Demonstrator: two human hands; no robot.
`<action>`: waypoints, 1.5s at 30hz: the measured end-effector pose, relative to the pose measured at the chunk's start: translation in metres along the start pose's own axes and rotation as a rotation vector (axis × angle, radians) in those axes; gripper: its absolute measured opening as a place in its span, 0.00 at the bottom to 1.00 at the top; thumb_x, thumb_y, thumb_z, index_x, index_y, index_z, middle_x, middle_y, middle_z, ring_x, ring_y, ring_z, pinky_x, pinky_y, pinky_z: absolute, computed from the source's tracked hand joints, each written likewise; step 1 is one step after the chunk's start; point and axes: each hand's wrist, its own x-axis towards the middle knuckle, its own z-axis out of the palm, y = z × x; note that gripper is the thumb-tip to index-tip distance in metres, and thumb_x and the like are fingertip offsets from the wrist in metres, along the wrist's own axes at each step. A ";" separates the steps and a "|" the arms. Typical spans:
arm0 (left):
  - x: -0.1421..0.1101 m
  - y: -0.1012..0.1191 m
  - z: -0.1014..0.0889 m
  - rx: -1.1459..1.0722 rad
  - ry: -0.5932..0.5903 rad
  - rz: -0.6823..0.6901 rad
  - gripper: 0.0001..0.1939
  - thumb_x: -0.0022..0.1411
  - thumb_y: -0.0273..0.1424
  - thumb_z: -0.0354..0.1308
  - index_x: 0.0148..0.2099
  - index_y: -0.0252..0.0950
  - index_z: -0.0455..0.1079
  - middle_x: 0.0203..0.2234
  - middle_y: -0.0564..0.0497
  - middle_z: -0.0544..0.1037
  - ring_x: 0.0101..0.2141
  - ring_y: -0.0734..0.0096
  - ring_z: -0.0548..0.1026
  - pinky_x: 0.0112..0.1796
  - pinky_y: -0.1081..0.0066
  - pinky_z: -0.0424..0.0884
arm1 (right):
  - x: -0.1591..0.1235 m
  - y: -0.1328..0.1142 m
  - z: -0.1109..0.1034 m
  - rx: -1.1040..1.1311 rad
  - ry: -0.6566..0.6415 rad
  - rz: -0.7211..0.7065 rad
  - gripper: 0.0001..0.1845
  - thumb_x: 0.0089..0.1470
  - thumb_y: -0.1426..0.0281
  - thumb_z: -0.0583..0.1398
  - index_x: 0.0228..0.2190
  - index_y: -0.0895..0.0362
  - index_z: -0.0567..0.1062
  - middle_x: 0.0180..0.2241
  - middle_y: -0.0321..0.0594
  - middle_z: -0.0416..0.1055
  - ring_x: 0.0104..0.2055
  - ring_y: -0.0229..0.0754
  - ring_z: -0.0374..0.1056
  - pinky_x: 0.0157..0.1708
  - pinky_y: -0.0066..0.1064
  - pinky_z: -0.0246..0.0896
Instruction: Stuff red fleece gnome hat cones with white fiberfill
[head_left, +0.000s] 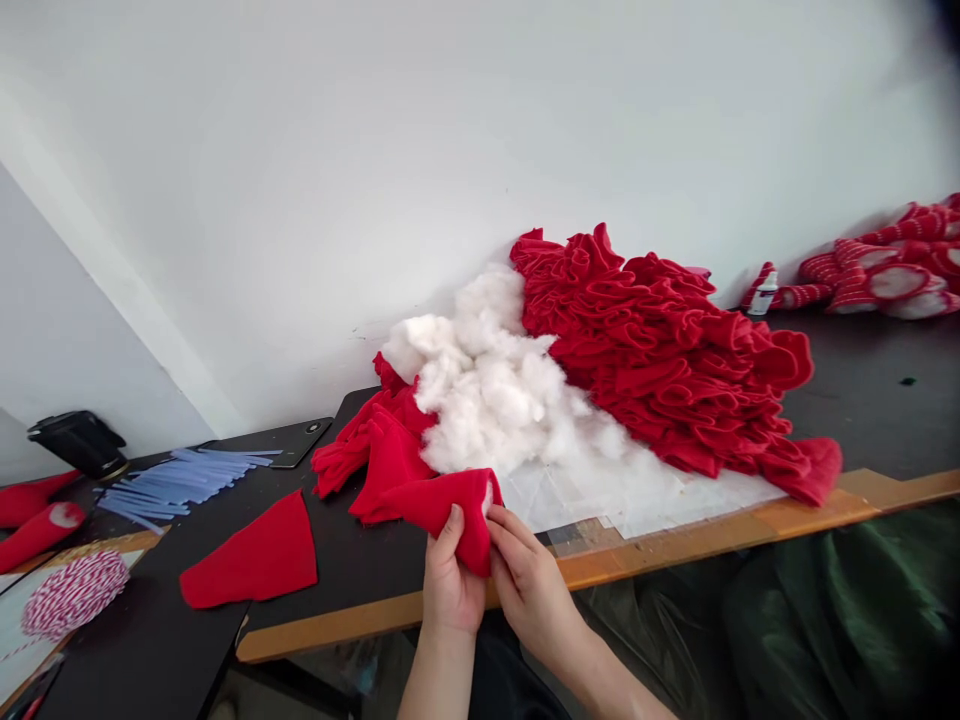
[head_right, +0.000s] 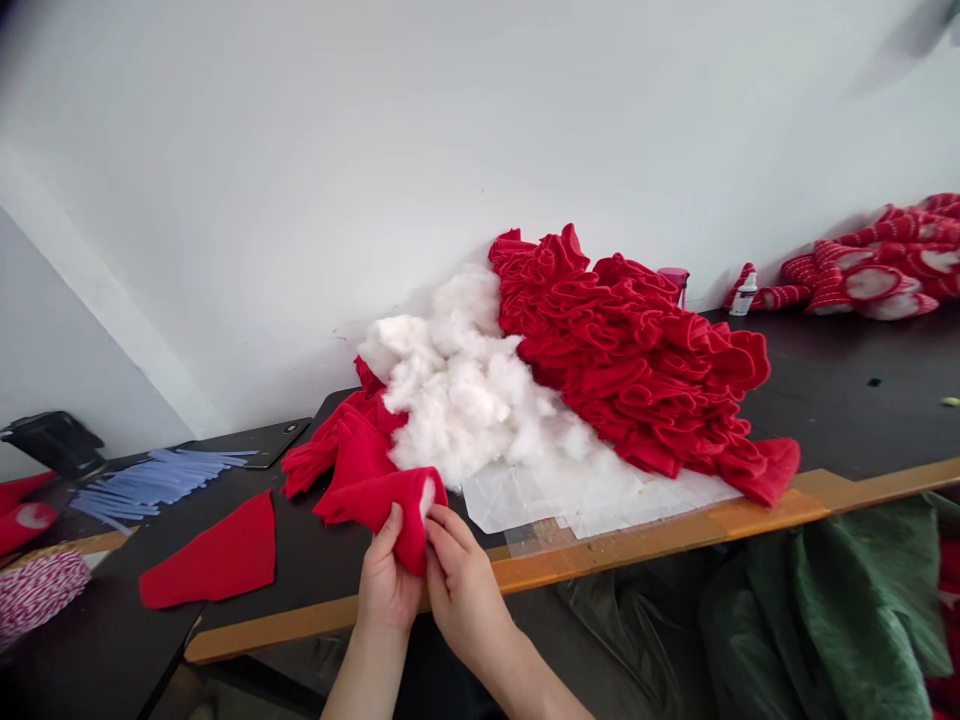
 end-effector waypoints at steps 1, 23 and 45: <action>0.000 0.001 0.001 -0.009 0.003 -0.007 0.12 0.57 0.25 0.57 0.45 0.29 0.71 0.36 0.42 0.79 0.36 0.65 0.78 0.39 0.71 0.74 | 0.000 -0.001 -0.002 0.000 -0.014 -0.002 0.17 0.57 0.76 0.51 0.44 0.55 0.74 0.49 0.47 0.68 0.50 0.45 0.67 0.50 0.38 0.65; -0.001 0.000 -0.004 0.119 -0.061 0.136 0.20 0.50 0.29 0.65 0.47 0.35 0.71 0.38 0.45 0.79 0.38 0.63 0.78 0.40 0.68 0.72 | 0.002 -0.008 -0.009 0.193 0.034 0.285 0.12 0.58 0.65 0.54 0.38 0.54 0.75 0.39 0.44 0.72 0.39 0.44 0.68 0.41 0.36 0.66; -0.004 0.014 -0.003 -0.071 -0.024 -0.091 0.16 0.56 0.36 0.59 0.46 0.34 0.68 0.39 0.42 0.77 0.42 0.55 0.75 0.46 0.56 0.69 | -0.017 0.004 -0.013 -0.253 0.048 -0.388 0.25 0.52 0.83 0.52 0.49 0.51 0.70 0.47 0.46 0.70 0.53 0.50 0.63 0.50 0.44 0.64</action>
